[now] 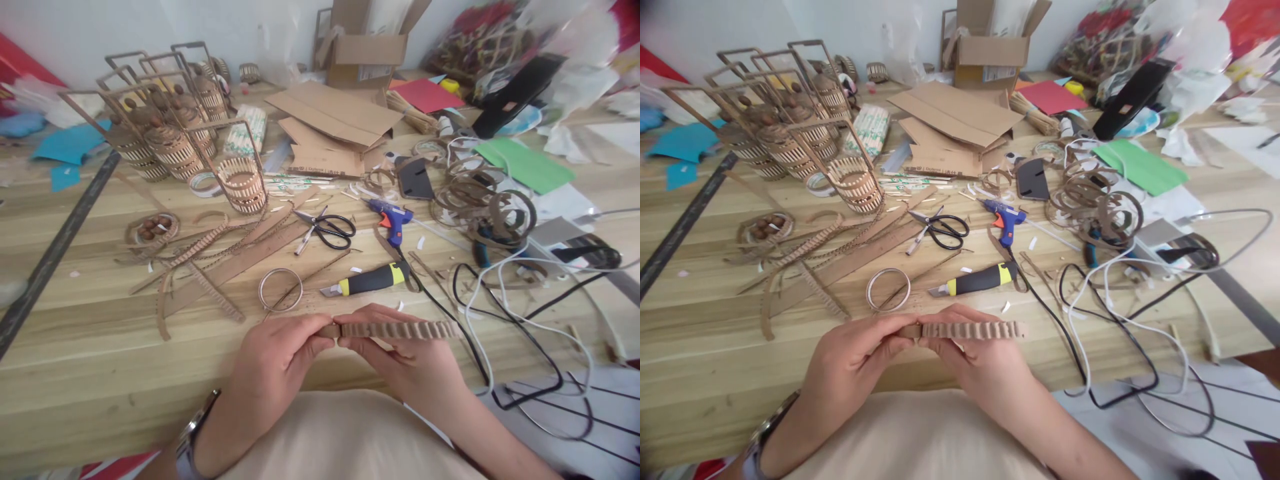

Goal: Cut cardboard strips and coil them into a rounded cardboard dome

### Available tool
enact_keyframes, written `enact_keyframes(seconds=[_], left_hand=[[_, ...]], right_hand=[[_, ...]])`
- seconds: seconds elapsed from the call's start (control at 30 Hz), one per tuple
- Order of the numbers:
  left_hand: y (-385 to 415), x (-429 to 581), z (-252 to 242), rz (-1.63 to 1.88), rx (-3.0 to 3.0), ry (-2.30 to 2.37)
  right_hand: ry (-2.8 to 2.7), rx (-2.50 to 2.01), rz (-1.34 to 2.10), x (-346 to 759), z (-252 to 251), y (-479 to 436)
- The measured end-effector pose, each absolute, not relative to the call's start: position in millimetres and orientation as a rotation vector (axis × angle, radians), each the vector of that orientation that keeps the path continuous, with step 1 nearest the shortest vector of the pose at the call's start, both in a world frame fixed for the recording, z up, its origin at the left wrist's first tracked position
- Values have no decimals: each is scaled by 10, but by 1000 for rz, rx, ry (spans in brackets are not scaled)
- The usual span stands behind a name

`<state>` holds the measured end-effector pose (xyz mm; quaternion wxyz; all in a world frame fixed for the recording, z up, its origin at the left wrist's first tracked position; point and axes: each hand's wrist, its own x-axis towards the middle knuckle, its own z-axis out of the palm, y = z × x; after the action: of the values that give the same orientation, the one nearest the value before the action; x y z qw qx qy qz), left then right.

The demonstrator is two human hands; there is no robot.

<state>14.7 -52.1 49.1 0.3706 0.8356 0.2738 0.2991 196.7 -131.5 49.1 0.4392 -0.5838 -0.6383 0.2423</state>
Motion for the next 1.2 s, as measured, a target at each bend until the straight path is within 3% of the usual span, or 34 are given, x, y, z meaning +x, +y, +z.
enact_keyframes(seconds=[0.2,0.47,0.83,1.07,1.2], left_hand=[[-480,157,522,690,2477,594],[-506,212,445,746,1723,799],[-492,151,467,837,2314,718],[-542,142,466,568,2488,659],[-525,136,488,623,2424,700]], right_hand=[[-1851,-1534,553,2001,514,-1295],[-1228,-1475,830,1884,397,-1253],[-1603,-1500,594,1977,443,-1279],[-2082,-1511,326,1993,461,-1288],[-1848,-1538,485,1974,425,-1297]])
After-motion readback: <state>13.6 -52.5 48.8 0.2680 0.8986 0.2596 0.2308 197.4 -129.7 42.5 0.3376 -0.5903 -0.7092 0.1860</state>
